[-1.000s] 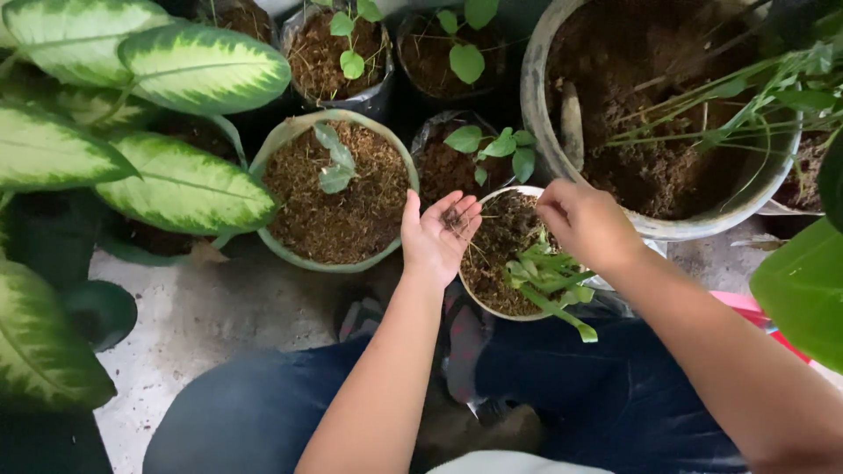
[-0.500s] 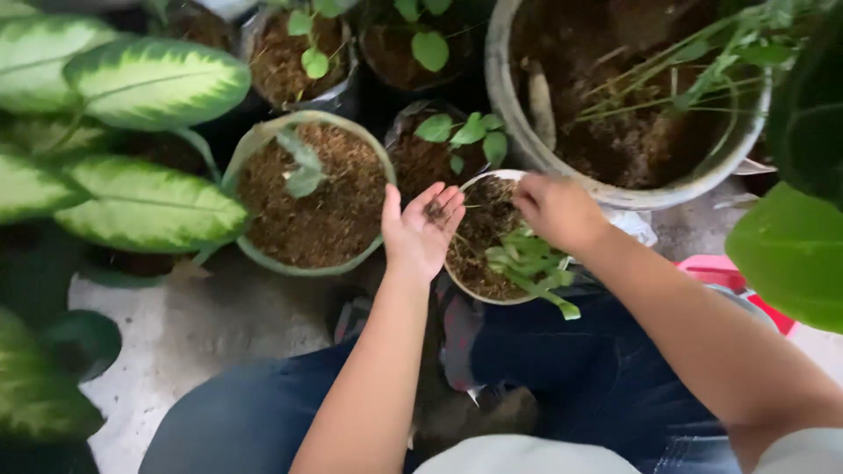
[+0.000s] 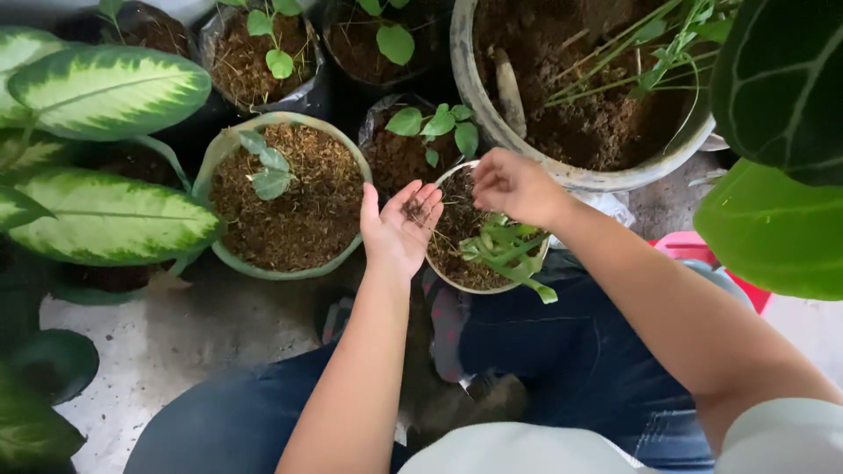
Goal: Removing small debris and dried leaves from the soil of various potted plants by hand
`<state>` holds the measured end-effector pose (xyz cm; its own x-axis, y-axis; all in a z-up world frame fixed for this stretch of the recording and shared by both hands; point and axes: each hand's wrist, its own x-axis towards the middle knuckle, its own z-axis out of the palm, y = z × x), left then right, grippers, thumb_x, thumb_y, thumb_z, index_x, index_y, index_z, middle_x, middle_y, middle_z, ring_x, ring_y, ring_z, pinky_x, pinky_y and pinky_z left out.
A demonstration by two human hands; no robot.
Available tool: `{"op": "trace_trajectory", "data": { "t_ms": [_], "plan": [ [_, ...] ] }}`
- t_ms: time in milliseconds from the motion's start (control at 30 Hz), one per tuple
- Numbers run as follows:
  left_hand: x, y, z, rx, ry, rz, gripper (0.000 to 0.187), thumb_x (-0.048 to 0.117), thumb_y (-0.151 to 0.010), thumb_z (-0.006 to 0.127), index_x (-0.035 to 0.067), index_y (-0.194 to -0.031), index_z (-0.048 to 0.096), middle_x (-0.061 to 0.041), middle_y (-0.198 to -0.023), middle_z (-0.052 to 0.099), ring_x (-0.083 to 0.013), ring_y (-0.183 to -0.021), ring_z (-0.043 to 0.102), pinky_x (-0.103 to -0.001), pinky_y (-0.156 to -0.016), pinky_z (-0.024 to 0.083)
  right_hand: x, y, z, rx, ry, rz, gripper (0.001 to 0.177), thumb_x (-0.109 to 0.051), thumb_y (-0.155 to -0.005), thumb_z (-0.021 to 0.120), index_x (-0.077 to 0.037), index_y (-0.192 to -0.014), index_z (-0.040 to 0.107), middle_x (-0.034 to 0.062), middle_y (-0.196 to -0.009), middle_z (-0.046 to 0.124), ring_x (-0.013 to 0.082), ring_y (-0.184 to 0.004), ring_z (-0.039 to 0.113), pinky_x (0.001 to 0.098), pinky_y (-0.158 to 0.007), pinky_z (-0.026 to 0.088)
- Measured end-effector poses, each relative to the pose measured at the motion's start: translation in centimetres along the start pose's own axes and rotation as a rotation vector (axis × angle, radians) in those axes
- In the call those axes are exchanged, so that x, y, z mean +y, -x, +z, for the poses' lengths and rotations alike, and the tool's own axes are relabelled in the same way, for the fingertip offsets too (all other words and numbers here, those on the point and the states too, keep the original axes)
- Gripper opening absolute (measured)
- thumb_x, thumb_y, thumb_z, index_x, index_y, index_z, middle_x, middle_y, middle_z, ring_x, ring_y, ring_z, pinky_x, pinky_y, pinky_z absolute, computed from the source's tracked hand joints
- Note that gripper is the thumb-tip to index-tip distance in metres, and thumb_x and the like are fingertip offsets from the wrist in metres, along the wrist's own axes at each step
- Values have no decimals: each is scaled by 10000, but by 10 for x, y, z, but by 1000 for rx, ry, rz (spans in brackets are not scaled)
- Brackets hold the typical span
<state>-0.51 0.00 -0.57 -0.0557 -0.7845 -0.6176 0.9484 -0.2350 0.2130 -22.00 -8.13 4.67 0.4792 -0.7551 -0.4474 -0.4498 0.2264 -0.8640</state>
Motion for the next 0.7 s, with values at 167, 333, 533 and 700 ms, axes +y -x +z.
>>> {"op": "trace_trajectory", "data": {
  "t_ms": [167, 333, 533, 700],
  "plan": [
    [-2, -3, -5, 5, -47, -6, 853, 664, -957, 443, -96, -1328, 550, -246, -1272, 636, -358, -1163, 635, -451, -1023, 516, -18, 9, 6, 62, 226, -163, 354, 52, -809, 762, -39, -1127, 638, 17, -827, 614, 95, -751, 604, 250, -668, 531],
    [-2, -5, -8, 7, -63, -15, 846, 661, -960, 448, -91, -1335, 540, -241, -1266, 634, -351, -1160, 638, -445, -1019, 520, -14, 7, 0, 51, 155, -181, 247, 51, -859, 718, -53, -1078, 668, -23, -786, 606, 59, -704, 596, 232, -629, 519],
    [-4, -6, -7, -4, -66, -19, 848, 664, -963, 448, -91, -1339, 541, -238, -1244, 642, -348, -1144, 642, -450, -1017, 518, -26, 11, 6, 61, 278, -153, 258, 72, -849, 674, -41, -1079, 708, -8, -948, 629, 113, -724, 718, 267, -620, 552],
    [-2, -4, -6, 0, -65, -18, 845, 656, -964, 437, -92, -1343, 545, -240, -1256, 648, -345, -1153, 647, -445, -1021, 521, 13, -10, -2, -28, 568, 13, 401, 43, -867, 600, -143, -1175, 775, 42, -984, 805, 126, -881, 797, 308, -794, 606]
  ]
}}
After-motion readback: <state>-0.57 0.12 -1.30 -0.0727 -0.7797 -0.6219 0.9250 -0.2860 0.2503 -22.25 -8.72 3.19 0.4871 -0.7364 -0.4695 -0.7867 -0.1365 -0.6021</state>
